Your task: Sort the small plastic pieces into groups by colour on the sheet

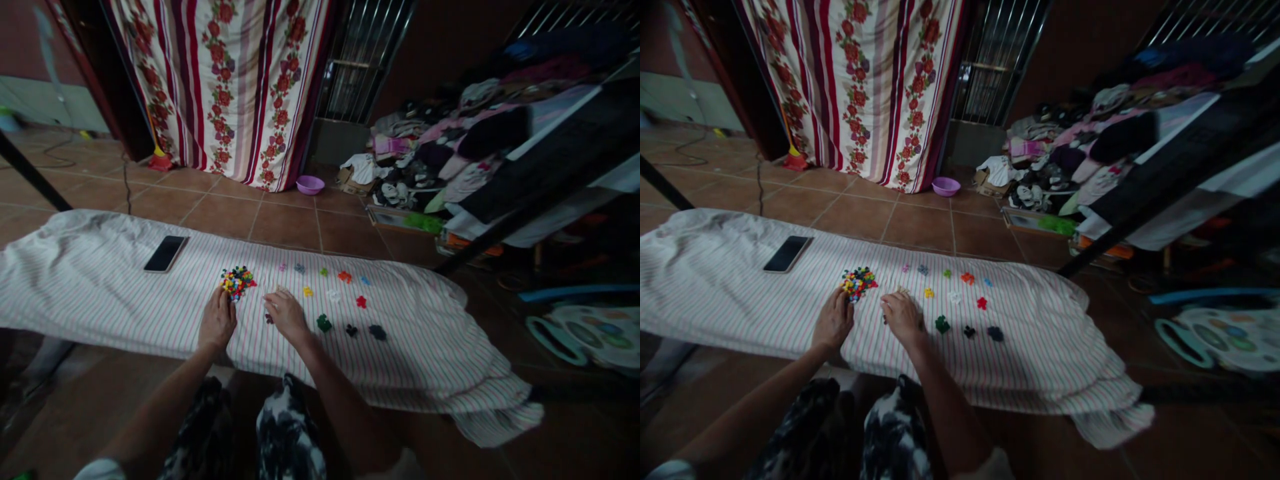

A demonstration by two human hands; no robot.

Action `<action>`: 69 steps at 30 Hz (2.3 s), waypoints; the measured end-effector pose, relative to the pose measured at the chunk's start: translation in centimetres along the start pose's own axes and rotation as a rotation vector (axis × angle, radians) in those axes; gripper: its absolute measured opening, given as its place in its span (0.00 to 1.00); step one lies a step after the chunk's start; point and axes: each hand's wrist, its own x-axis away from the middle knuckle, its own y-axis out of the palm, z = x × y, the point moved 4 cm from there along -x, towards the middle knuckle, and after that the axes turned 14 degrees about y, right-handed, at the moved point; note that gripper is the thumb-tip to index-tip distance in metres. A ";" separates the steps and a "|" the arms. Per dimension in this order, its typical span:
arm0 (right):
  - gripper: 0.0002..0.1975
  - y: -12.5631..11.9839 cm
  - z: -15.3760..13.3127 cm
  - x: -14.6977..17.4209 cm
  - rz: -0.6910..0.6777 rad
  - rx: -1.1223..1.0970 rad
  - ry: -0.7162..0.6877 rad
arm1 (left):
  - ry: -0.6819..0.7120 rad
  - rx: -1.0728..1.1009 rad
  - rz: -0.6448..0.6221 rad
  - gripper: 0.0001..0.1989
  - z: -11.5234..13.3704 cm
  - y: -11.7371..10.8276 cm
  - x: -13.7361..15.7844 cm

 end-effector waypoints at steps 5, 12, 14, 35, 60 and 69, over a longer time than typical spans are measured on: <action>0.11 2.6 -2.9 -2.7 -0.135 0.104 0.029 | 0.005 -0.004 -0.006 0.18 -0.1 0.2 0.0; 0.09 4.9 -4.2 -4.5 -0.163 0.217 0.101 | -0.024 -0.008 -0.013 0.20 0.1 0.1 -0.2; 0.09 5.3 -4.2 -4.6 -0.152 0.234 0.121 | -0.021 -0.001 -0.005 0.21 0.2 0.0 -0.1; 0.13 5.0 -4.5 -3.5 -0.136 0.237 0.125 | 0.036 0.074 -0.034 0.16 0.4 -0.2 -0.1; 0.13 -0.5 3.8 -4.6 0.015 0.267 0.340 | 0.005 0.107 -0.028 0.19 0.4 -0.4 -0.2; 0.15 0.1 4.2 -4.2 -0.004 0.224 0.271 | -0.012 0.095 -0.046 0.19 0.2 -0.3 -0.1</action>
